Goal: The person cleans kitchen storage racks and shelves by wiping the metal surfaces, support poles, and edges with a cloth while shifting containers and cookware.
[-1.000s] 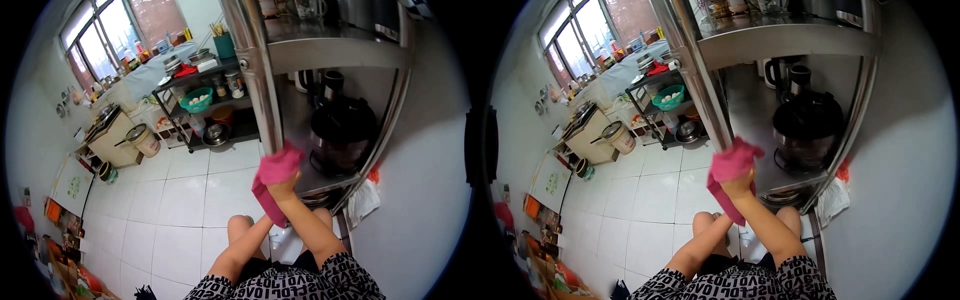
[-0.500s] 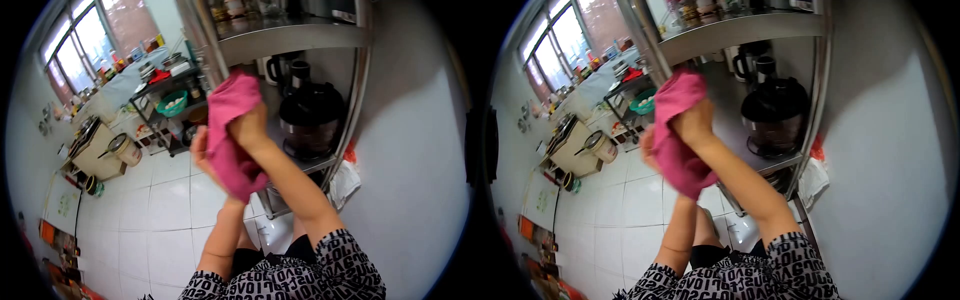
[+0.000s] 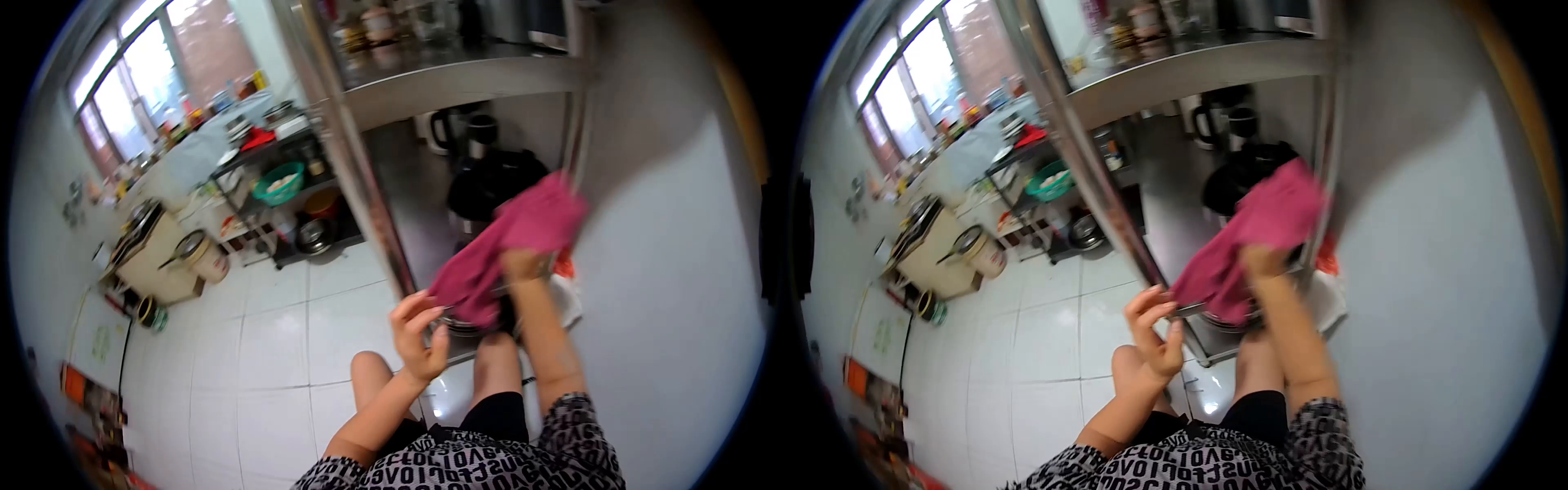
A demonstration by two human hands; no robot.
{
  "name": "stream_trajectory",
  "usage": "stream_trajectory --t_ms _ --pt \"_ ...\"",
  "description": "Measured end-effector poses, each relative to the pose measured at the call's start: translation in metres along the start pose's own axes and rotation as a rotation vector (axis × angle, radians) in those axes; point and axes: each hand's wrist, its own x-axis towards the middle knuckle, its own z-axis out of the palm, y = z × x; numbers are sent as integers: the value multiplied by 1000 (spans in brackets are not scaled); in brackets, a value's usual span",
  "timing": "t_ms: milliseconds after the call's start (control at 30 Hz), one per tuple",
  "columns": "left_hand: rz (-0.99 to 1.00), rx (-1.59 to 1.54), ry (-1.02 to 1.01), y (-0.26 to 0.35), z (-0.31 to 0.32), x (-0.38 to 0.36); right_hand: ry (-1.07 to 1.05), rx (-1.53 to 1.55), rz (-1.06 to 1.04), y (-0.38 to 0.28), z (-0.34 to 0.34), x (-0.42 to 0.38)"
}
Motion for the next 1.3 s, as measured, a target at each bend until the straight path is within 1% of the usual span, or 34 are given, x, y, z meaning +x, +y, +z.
stream_trajectory --t_ms 100,133,200,233,267,300,333,400,433,500,567,633,667,700,733,767,833,867,900,933,967,1033,1067,1100,1133,1200,1267,1300 --pt "-49 -46 -9 7 5 2 113 -451 -345 59 -9 116" --pt "-58 -66 -16 8 9 2 256 -526 -496 91 0 152" --pt "-107 -104 -49 9 17 -7 106 -599 -384 145 15 157" --pt "-116 -74 -71 7 18 -12 30 -638 -330 151 20 162" --pt "-122 -50 -93 6 21 -19 64 -667 -259 154 21 144" --pt "-156 -75 -92 5 25 -25 95 -695 -188 134 19 128" --pt "-179 -80 -101 -1 29 -36 183 -764 -191 113 15 110" --pt "-320 -131 -164 5 31 -46 -82 -759 207 124 8 65" --pt "-321 -115 -188 2 33 -53 -77 -747 215 126 6 51" --pt "-358 -115 -212 1 34 -65 197 -774 -223 129 -5 22" --pt "-364 -99 -237 2 30 -72 62 -552 -122 164 -18 -32" --pt "-376 -85 -258 8 21 -74 72 -466 122 179 -24 -81" --pt "-370 -87 -253 10 17 -75 77 -464 116 196 -28 -102" --pt "-388 -60 -252 10 13 -79 -52 -489 108 217 -33 -119" --pt "-408 -33 -253 11 8 -82 -183 -516 101 214 -36 -114" --pt "-394 -4 -263 11 3 -83 -175 -517 93 211 -39 -108" --pt "-395 0 -256 8 -3 -85 -64 -188 242 163 -39 -49" --pt "-415 14 -259 7 -4 -87 22 -243 155 162 -29 -20" --pt "-448 -4 -261 6 -3 -87 -32 -159 41 157 -27 19" --pt "-446 16 -265 3 1 -85 17 -220 -96 153 -19 56" --pt "-465 -37 -261 2 7 -85 49 -279 125 167 -4 88" --pt "-521 -130 -263 3 18 -83 -152 -508 330 142 2 169" --pt "-529 -128 -270 0 21 -83 -235 -522 315 144 6 193" --pt "-521 -107 -294 -1 25 -84 68 -302 97 95 3 192" --pt "-517 -90 -319 -2 29 -86 55 -315 98 101 3 184" --pt "-462 -26 -328 -10 35 -88 120 -133 -16 124 0 162" --pt "-551 -25 -358 -13 36 -93 127 27 -40 120 -4 131" --pt "-638 -66 -351 -15 36 -99 140 -48 -48 125 -7 112"
